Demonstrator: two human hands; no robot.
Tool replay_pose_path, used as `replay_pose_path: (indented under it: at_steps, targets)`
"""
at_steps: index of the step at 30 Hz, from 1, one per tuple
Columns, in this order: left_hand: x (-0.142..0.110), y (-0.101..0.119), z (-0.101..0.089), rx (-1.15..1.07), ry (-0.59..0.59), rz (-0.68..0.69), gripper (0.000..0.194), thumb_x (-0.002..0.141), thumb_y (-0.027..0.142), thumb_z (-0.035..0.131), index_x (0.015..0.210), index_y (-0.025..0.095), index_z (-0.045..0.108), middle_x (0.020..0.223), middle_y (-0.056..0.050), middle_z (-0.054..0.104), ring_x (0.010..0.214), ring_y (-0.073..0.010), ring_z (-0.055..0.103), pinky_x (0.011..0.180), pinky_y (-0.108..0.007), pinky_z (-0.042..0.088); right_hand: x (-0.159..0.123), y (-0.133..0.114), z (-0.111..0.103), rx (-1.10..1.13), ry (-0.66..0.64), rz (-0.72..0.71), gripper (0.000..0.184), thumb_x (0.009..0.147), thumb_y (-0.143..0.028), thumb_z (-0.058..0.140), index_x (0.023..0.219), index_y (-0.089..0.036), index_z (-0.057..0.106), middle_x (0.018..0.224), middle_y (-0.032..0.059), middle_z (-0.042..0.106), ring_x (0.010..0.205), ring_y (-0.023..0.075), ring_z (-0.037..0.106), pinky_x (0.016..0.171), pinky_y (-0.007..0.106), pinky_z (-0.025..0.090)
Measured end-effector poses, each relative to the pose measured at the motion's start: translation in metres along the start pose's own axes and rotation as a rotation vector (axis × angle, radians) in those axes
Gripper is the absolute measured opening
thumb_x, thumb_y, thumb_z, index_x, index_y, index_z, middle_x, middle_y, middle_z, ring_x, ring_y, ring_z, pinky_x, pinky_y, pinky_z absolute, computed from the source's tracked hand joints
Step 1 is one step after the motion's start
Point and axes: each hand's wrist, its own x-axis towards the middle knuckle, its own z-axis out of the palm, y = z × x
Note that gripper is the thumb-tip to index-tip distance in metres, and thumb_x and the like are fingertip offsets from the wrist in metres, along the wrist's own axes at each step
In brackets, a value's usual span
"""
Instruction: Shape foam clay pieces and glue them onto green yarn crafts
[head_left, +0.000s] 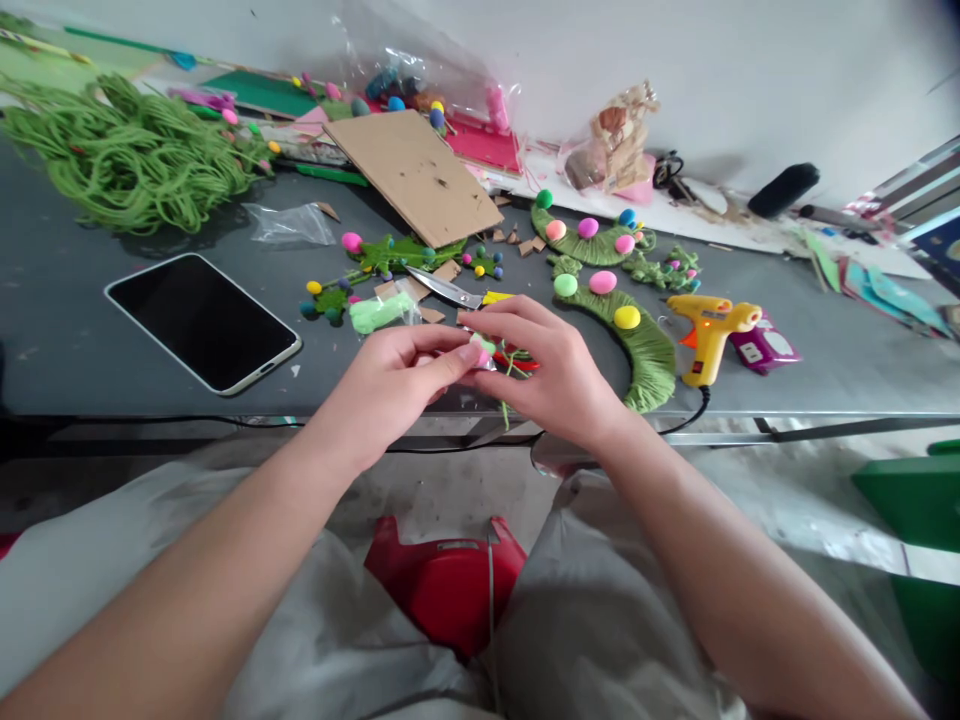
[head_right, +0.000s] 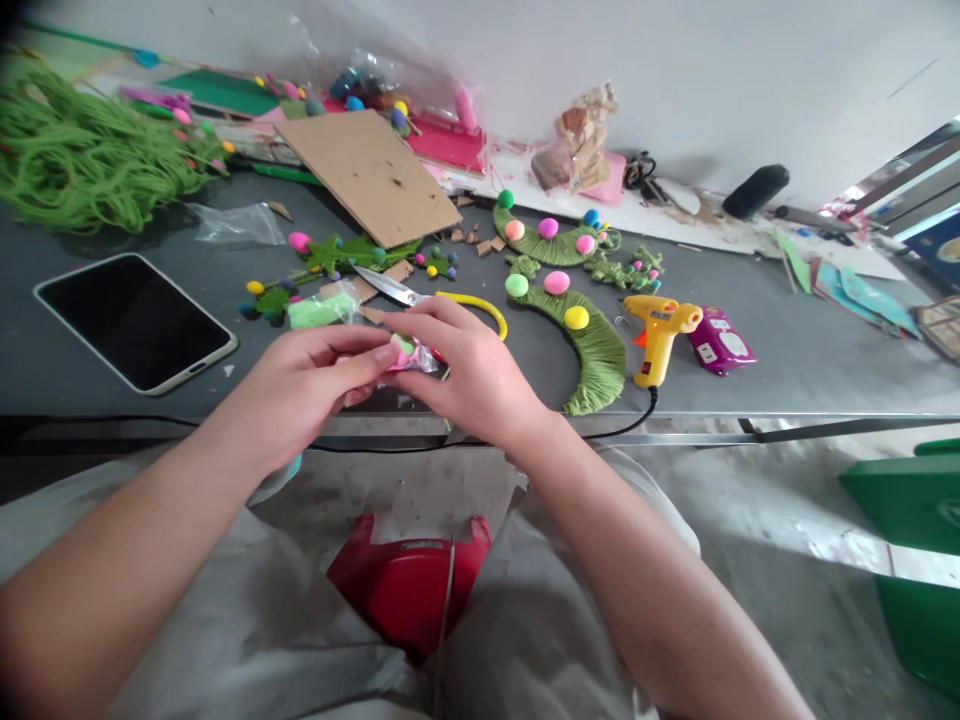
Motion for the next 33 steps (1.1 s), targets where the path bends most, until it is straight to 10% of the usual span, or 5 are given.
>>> replay_pose_path:
  at_steps: [11,23,29,33]
  targets:
    - [0.001,0.016,0.003,-0.446,-0.066,-0.147,0.022,0.093,0.036,0.075,0.082,0.018,0.079,0.083,-0.005,0.065,0.087,-0.0173,0.063,0.074,-0.027,0.055,0.001,-0.002,-0.003,-0.039,0.182,0.017,0.016,0.101,-0.026,0.069,0.108,-0.023,0.083,0.110,0.0078,0.075,0.099,0.0196,0.072,0.092,0.037,0.060]
    - [-0.006,0.016,0.001,-0.391,-0.101,-0.068,0.026,0.093,0.014,0.071,0.118,0.021,0.077,0.105,-0.005,0.074,0.096,-0.0153,0.069,0.085,-0.024,0.058,-0.003,-0.027,0.011,-0.243,-0.146,-0.051,0.043,0.105,-0.024,0.055,0.147,-0.016,0.059,0.165,0.0225,0.049,0.151,0.0344,0.050,0.125,0.059,0.044]
    - [-0.011,0.025,0.003,-0.498,-0.029,-0.103,0.055,0.083,0.004,0.074,0.131,0.029,0.070,0.106,-0.001,0.074,0.089,-0.0121,0.070,0.077,-0.021,0.059,-0.002,-0.022,0.012,-0.086,0.011,-0.094,0.034,0.102,-0.033,0.068,0.133,-0.021,0.070,0.141,0.0157,0.067,0.132,0.0288,0.064,0.115,0.049,0.054]
    - [-0.010,0.027,0.003,-0.538,-0.026,-0.158,0.034,0.091,0.024,0.077,0.125,0.024,0.074,0.094,-0.001,0.071,0.077,-0.0119,0.067,0.072,-0.023,0.059,0.000,-0.021,0.012,-0.049,0.088,-0.066,0.023,0.102,-0.025,0.067,0.122,-0.025,0.076,0.123,0.0092,0.075,0.115,0.0247,0.070,0.105,0.045,0.057]
